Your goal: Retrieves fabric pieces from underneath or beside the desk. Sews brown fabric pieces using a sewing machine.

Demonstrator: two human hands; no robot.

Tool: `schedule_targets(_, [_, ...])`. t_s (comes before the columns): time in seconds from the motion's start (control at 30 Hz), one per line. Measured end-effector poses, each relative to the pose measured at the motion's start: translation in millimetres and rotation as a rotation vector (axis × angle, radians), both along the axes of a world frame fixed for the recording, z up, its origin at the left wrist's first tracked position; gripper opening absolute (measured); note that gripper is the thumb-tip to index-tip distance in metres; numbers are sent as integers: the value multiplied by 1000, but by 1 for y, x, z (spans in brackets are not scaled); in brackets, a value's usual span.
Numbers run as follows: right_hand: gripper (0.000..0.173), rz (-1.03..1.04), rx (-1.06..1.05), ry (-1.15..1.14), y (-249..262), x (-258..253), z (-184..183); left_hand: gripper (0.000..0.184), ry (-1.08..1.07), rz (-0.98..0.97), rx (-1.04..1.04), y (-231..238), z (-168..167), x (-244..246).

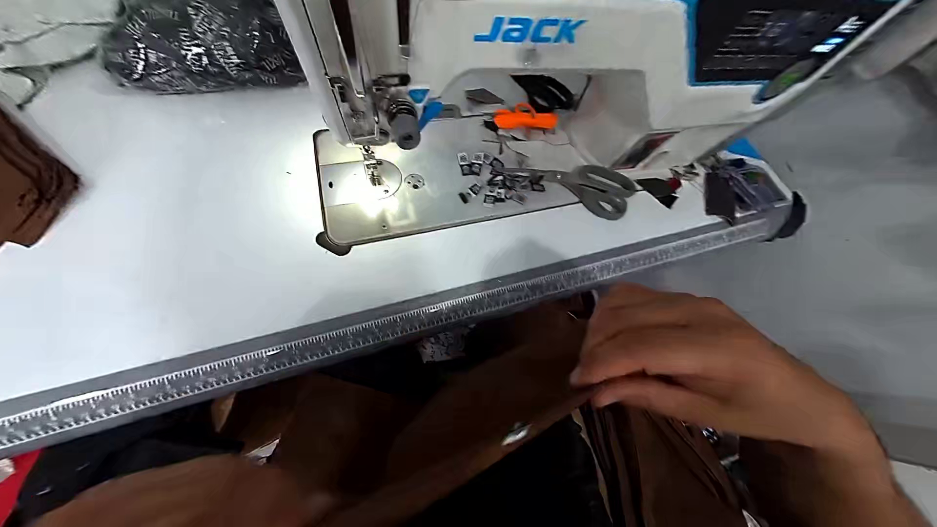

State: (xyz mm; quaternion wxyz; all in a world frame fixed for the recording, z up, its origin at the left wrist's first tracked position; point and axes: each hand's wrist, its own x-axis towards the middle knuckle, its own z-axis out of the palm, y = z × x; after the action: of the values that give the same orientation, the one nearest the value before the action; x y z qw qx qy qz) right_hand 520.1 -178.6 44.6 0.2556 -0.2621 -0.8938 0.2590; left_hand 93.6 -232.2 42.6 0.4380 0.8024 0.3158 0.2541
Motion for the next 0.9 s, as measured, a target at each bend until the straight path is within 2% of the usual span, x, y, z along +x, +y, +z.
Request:
schedule_targets(0.1, [18, -261, -217, -8, -43, 65, -58, 23, -17, 95, 47, 1, -100, 51])
schedule_targets(0.17, [18, -465, -201, -50, -62, 95, -90, 21, -48, 190, 70, 10, -151, 88])
schedule_targets(0.2, [17, -564, -122, -76, -67, 102, -97, 19, -60, 235, 110, 17, -162, 103])
schedule_targets(0.3, [16, -774, 129, -69, -74, 101, -89, 16, -112, 301, 306, 33, -154, 131])
schedule_targets(0.37, [16, -842, 244, -50, -76, 97, -84, 17, -118, 332, 442, 35, -147, 138])
schedule_targets(0.43, [16, -863, 281, -60, -78, 96, -97, 19, -61, 374, 576, 31, -160, 139])
schedule_targets(0.5, [15, -874, 277, -89, -79, 98, -129, 20, 28, 396, 676, 28, -192, 138])
schedule_targets(0.6, [14, -847, 234, -116, -86, 97, -192, 21, 196, 367, 683, 23, -241, 136])
schedule_targets(0.7, [16, -803, 205, -163, -95, 94, -222, 20, 306, 339, 635, 23, -264, 134])
schedule_targets(0.8, [16, -780, 184, -237, -103, 94, -225, 20, 347, 334, 609, 23, -262, 130])
schedule_targets(0.9, [19, -769, 147, -345, -102, 99, -218, 23, 379, 384, 574, 22, -239, 116])
